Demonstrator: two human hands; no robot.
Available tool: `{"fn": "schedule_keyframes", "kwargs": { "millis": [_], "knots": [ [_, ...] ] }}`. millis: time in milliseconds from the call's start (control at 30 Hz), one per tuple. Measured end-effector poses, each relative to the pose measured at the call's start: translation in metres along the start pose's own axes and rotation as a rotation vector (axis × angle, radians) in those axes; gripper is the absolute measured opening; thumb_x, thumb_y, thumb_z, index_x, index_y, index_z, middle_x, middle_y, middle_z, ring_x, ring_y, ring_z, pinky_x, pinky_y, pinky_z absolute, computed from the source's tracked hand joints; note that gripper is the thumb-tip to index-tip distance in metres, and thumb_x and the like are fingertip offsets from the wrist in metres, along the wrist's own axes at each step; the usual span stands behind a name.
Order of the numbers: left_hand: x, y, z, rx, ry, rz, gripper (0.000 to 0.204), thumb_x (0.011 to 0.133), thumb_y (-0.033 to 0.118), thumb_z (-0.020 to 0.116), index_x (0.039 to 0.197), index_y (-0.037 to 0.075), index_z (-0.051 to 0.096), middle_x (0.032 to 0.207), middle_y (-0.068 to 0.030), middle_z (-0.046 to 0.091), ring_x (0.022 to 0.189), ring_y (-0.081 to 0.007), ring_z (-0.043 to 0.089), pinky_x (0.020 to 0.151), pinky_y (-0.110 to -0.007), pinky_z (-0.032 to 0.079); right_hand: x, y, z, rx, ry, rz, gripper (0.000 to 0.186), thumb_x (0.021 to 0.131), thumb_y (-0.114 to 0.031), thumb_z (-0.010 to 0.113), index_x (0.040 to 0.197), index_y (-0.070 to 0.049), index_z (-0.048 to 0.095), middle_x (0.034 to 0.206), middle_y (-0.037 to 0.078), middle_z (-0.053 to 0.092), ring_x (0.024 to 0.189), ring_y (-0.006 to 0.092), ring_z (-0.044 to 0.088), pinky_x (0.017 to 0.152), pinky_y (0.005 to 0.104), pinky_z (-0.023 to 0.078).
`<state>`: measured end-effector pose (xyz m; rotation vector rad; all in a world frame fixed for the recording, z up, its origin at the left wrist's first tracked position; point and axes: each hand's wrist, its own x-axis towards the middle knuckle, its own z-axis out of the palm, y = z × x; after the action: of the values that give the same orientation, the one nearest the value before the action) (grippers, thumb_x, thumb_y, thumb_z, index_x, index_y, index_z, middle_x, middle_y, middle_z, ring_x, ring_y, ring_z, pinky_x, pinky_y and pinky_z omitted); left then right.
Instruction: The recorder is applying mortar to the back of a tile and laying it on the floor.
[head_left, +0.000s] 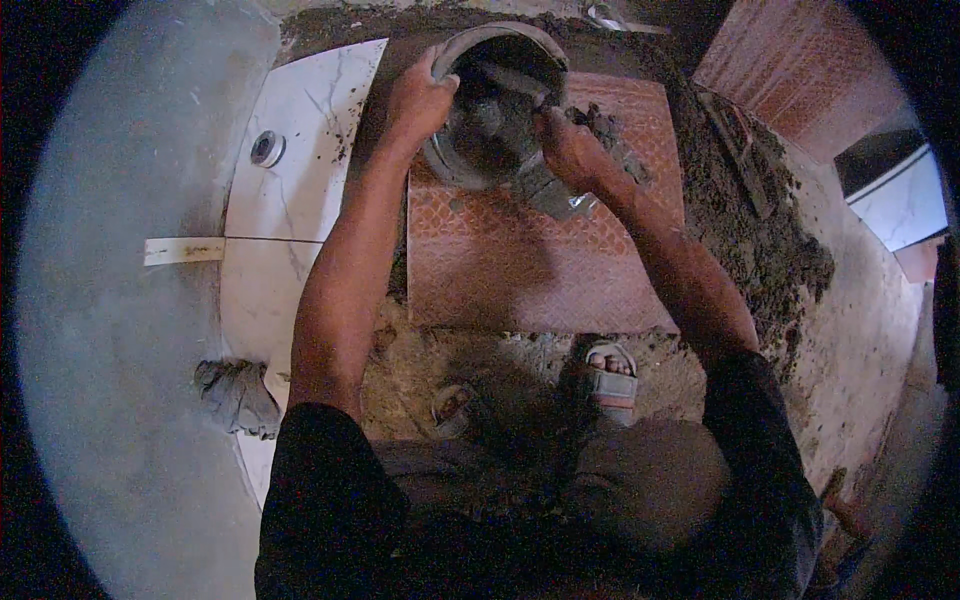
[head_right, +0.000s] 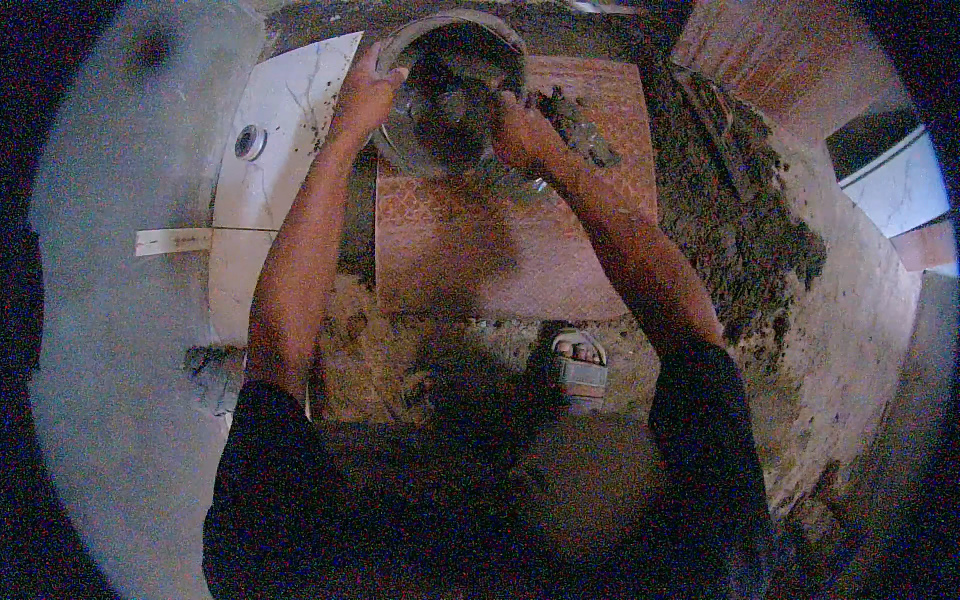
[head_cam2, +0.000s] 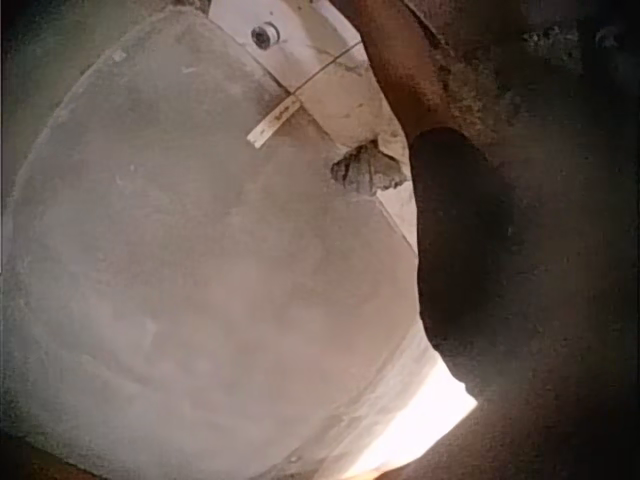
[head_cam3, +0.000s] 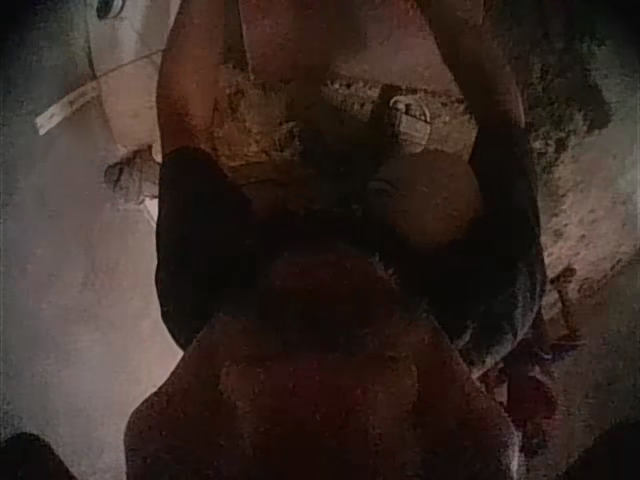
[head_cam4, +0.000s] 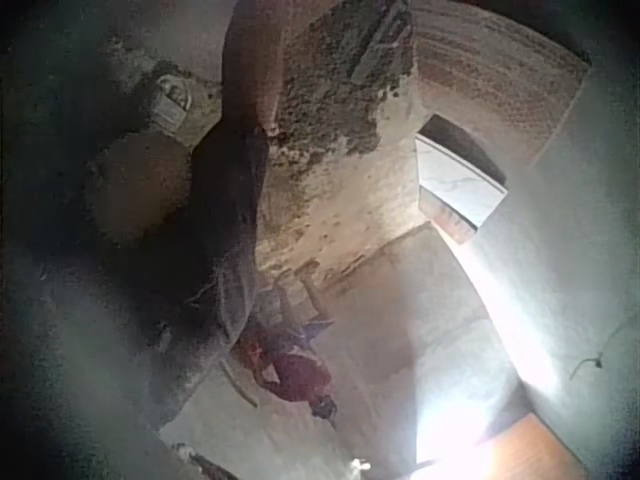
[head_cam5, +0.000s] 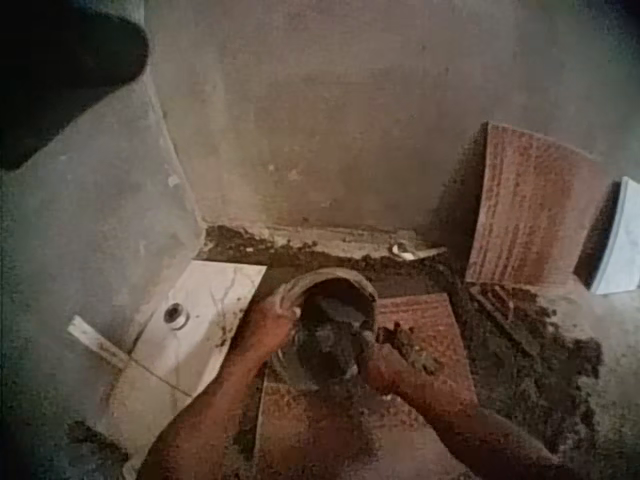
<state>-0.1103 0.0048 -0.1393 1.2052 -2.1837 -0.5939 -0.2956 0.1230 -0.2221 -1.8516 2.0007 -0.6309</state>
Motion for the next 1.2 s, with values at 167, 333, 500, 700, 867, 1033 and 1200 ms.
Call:
{"fn": "schedule_keyframes", "kwargs": {
  "millis": [167,333,500,700,867,1033,1200],
  "knots": [
    [-0.012,0.007,-0.003,0.040,0.118,-0.016,0.049,0.078,0.022,0.059,0.122,0.004,0.046,0.109,-0.0257,0.055,0.101,-0.0369,0.054,0.087,-0.041,0.042,0.004,0.009,0.010,0.188,0.007,-0.063,0.024,0.085,-0.017,0.043,0.098,0.001,0.052,0.091,0.026,0.057,0.085,0.0426,0.055,0.070,0.0475,0.044],
    [-0.018,0.023,-0.017,0.053,0.047,0.090,0.044,0.075,0.014,0.058,0.117,0.003,0.051,0.106,-0.0212,0.057,0.100,-0.0380,0.054,0.089,-0.040,0.041,-0.015,0.003,0.002,0.137,-0.044,-0.188,0.024,0.084,-0.018,0.043,0.093,0.001,0.055,0.088,0.022,0.061,0.084,0.0384,0.058,0.073,0.0469,0.046],
    [-0.012,0.037,-0.040,-0.036,0.067,0.269,0.039,0.075,0.014,0.058,0.112,0.005,0.055,0.107,-0.0195,0.058,0.101,-0.0358,0.054,0.089,-0.038,0.041,-0.026,-0.014,-0.024,0.309,0.022,-0.463,0.029,0.088,-0.027,0.041,0.101,-0.004,0.051,0.077,0.014,0.057,0.068,0.0308,0.058,0.062,0.0371,0.049],
    [-0.015,0.050,-0.074,-0.014,0.084,0.308,0.044,0.076,0.017,0.057,0.119,0.008,0.052,0.104,-0.0179,0.060,0.091,-0.0332,0.060,0.084,-0.036,0.045,-0.030,-0.019,-0.043,1.332,-0.616,0.622,0.030,0.092,-0.037,0.036,0.103,-0.012,0.047,0.066,0.001,0.050,0.040,0.0085,0.046,0.031,0.0234,0.039],
    [-0.015,0.044,-0.078,-0.130,-0.017,0.281,0.048,0.077,0.022,0.061,0.120,0.006,0.050,0.114,-0.0186,0.056,0.106,-0.0296,0.054,0.092,-0.034,0.039,-0.030,-0.012,-0.030,1.471,-0.802,0.619,0.031,0.092,-0.040,0.035,0.105,-0.014,0.046,0.064,0.001,0.050,0.040,0.0099,0.046,0.032,0.0257,0.042],
    [-0.012,0.024,-0.056,0.006,0.077,0.253,0.044,0.076,0.015,0.059,0.118,0.008,0.051,0.098,-0.0225,0.060,0.090,-0.0360,0.060,0.080,-0.038,0.046,-0.048,0.003,0.000,1.839,-0.981,0.776,0.035,0.092,-0.042,0.034,0.109,-0.016,0.047,0.063,0.002,0.052,0.036,0.0128,0.047,0.027,0.0257,0.040],
    [-0.014,0.005,-0.051,0.103,0.129,0.005,0.045,0.075,0.015,0.057,0.118,0.002,0.049,0.103,-0.0198,0.060,0.095,-0.0331,0.059,0.084,-0.038,0.044,-0.078,0.019,0.021,1.850,-1.175,0.555,0.037,0.088,-0.050,0.038,0.106,-0.021,0.052,0.064,0.002,0.056,0.044,0.0171,0.053,0.034,0.0348,0.044]
  ]
}}
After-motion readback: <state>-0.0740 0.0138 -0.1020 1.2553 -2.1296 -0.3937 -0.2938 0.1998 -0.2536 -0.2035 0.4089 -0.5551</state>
